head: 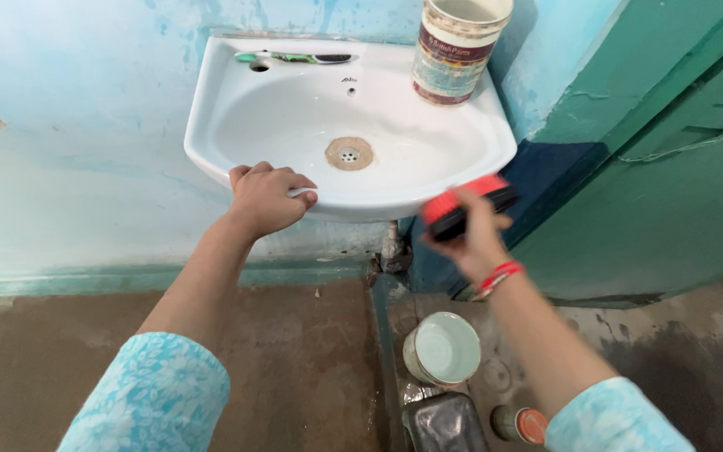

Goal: The person scrubs a white wall-mounted sink with a red and black scrubbing brush, focusing on the basin, drain, and rim. They pour water from a plastic container into the sink to rinse the surface and the brush, then continue scrubbing different areas of the sink.

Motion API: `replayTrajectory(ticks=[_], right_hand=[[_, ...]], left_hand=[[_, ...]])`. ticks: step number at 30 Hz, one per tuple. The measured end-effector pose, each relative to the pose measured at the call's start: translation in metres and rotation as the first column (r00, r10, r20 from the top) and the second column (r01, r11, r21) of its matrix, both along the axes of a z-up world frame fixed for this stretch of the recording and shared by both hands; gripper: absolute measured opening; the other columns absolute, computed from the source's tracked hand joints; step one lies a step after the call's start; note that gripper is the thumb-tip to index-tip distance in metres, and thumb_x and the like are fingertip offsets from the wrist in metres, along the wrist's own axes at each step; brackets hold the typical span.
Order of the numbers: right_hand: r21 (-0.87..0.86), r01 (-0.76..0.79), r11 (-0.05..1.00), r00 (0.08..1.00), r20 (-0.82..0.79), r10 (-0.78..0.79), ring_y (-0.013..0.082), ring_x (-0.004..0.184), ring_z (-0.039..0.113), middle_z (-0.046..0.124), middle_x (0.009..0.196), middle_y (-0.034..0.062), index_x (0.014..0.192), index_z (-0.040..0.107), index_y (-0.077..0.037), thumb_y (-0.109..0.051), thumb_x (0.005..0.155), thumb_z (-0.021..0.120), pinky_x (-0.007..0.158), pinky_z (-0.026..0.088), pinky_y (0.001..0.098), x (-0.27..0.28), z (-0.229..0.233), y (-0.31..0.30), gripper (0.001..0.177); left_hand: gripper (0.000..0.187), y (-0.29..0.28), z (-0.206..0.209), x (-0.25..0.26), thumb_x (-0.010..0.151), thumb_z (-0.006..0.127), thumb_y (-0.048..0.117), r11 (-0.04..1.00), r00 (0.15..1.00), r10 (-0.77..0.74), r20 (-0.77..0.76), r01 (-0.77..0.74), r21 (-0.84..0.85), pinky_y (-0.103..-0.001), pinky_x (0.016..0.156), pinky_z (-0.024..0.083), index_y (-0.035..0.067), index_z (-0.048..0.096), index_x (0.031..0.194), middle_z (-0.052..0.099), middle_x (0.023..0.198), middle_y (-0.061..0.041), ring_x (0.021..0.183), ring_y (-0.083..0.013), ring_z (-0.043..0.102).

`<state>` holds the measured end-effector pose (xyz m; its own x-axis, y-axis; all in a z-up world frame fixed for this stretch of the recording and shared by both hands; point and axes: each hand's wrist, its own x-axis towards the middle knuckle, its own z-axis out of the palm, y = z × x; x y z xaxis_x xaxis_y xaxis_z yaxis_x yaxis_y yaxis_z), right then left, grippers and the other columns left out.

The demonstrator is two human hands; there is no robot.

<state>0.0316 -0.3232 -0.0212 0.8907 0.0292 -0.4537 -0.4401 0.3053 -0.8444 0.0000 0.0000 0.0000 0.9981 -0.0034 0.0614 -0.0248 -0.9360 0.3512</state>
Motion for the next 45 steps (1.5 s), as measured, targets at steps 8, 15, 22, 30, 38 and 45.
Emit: replayTrajectory(ticks=[8, 15, 22, 30, 38, 45], right_hand=[[-0.106, -0.142, 0.984, 0.989, 0.019, 0.145, 0.0275, 0.083, 0.068, 0.067, 0.096, 0.0117, 0.110, 0.058, -0.005, -0.049, 0.082, 0.065, 0.073, 0.063, 0.0456, 0.000, -0.003, -0.015, 0.053], [-0.208, -0.037, 0.977, 0.996, 0.068, 0.052, 0.0283, 0.076, 0.065, 0.065, 0.088, 0.0122, 0.101, 0.058, -0.006, -0.051, 0.084, 0.064, 0.068, 0.061, 0.0450, 0.018, 0.002, -0.031, 0.049], [0.084, -0.099, 0.991, 0.992, -0.074, 0.105, 0.0278, 0.070, 0.065, 0.064, 0.084, 0.0075, 0.100, 0.062, -0.014, -0.059, 0.082, 0.059, 0.055, 0.055, 0.0405, -0.006, -0.020, -0.009, 0.049], [0.152, -0.025, 0.988, 0.998, -0.046, 0.032, 0.0240, 0.071, 0.063, 0.067, 0.091, 0.0070, 0.107, 0.065, -0.013, -0.064, 0.086, 0.058, 0.055, 0.050, 0.0317, 0.046, -0.017, -0.062, 0.056], [0.225, 0.054, 0.973, 0.998, 0.028, -0.062, 0.0248, 0.075, 0.059, 0.065, 0.091, 0.0055, 0.109, 0.061, -0.016, -0.057, 0.085, 0.059, 0.060, 0.050, 0.0377, 0.046, -0.032, -0.045, 0.047], [0.154, 0.102, 0.983, 0.989, 0.087, -0.116, 0.0233, 0.091, 0.062, 0.063, 0.100, 0.0068, 0.111, 0.059, -0.014, -0.048, 0.084, 0.066, 0.074, 0.056, 0.0422, 0.035, -0.029, -0.034, 0.044]], left_hand=[[0.029, -0.002, 0.006, 0.003, 0.088, 0.061, 0.041, 1.000, 0.997, 0.028, -0.067, -0.028, -0.001, -0.048, 0.112, 0.020, 0.031, 0.082, 0.107, 0.074, 0.115, 0.002, 0.123, -0.0227, 0.052], [0.029, -0.003, 0.004, 0.005, 0.086, 0.062, 0.042, 0.999, 0.997, 0.041, -0.065, -0.041, 0.011, -0.051, 0.111, 0.020, 0.032, 0.082, 0.105, 0.073, 0.117, 0.002, 0.124, -0.0233, 0.053], [0.029, -0.002, 0.003, 0.004, 0.085, 0.064, 0.042, 0.999, 0.998, 0.042, -0.038, -0.041, 0.014, -0.050, 0.110, 0.022, 0.031, 0.083, 0.103, 0.075, 0.113, 0.002, 0.120, -0.0237, 0.056], [0.027, -0.002, -0.002, 0.002, 0.083, 0.065, 0.041, 0.999, 0.999, 0.040, 0.018, -0.039, -0.032, -0.048, 0.110, 0.022, 0.030, 0.083, 0.100, 0.076, 0.110, 0.003, 0.119, -0.0218, 0.056], [0.027, -0.004, 0.002, 0.003, 0.083, 0.065, 0.041, 0.998, 0.999, 0.049, 0.005, -0.049, -0.025, -0.048, 0.110, 0.022, 0.030, 0.083, 0.100, 0.075, 0.109, 0.001, 0.119, -0.0220, 0.056], [0.027, -0.005, 0.005, 0.001, 0.083, 0.064, 0.041, 0.998, 0.999, 0.054, 0.000, -0.054, -0.026, -0.048, 0.109, 0.023, 0.029, 0.083, 0.100, 0.076, 0.108, 0.002, 0.116, -0.0222, 0.057]])
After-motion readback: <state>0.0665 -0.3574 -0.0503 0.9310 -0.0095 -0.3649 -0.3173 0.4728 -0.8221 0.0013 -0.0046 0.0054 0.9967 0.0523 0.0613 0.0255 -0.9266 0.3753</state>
